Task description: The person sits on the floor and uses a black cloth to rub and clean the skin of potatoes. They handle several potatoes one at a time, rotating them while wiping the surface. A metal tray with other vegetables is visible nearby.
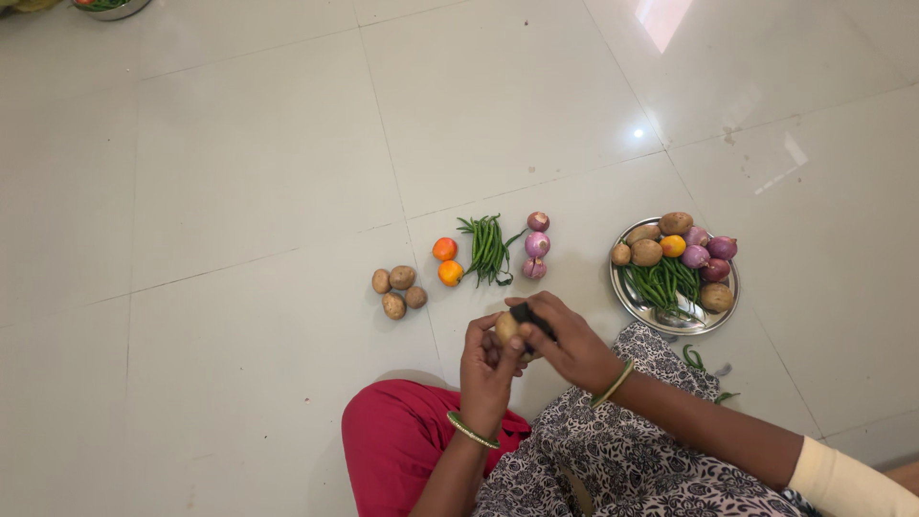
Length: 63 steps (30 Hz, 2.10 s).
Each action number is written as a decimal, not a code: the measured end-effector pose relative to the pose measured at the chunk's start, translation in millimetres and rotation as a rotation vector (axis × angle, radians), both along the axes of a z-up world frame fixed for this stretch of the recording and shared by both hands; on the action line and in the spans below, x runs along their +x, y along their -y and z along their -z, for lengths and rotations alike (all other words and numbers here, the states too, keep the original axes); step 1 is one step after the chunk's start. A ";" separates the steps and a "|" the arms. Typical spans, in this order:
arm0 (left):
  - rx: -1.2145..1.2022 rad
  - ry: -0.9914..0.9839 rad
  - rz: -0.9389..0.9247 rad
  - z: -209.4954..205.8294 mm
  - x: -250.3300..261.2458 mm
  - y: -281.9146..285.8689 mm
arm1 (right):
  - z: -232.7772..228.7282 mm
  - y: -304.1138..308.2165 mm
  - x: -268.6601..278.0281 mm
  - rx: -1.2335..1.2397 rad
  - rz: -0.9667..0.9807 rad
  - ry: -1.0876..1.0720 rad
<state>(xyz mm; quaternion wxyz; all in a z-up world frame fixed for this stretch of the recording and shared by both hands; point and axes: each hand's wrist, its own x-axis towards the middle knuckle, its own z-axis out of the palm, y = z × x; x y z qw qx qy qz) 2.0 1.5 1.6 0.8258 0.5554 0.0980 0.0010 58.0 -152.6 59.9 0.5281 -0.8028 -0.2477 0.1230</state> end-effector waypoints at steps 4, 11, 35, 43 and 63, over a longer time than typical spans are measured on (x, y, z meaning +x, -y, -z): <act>0.139 0.136 0.060 -9.5 1.7 -0.1 | 35.4 9.6 8.5 0.210 0.080 -0.405; 0.439 0.125 0.034 -3.2 27.7 -21.4 | 71.5 13.8 15.3 0.433 0.179 -0.831; -0.113 -0.529 -0.141 219.6 58.3 -101.6 | 216.8 56.7 13.9 -0.370 0.051 -0.504; -0.163 -0.518 -0.122 203.9 59.3 -96.3 | 197.3 51.6 36.2 -0.021 0.182 -0.633; -0.404 -0.405 -0.115 205.3 63.3 -78.4 | 172.3 16.4 51.8 0.108 0.284 -0.462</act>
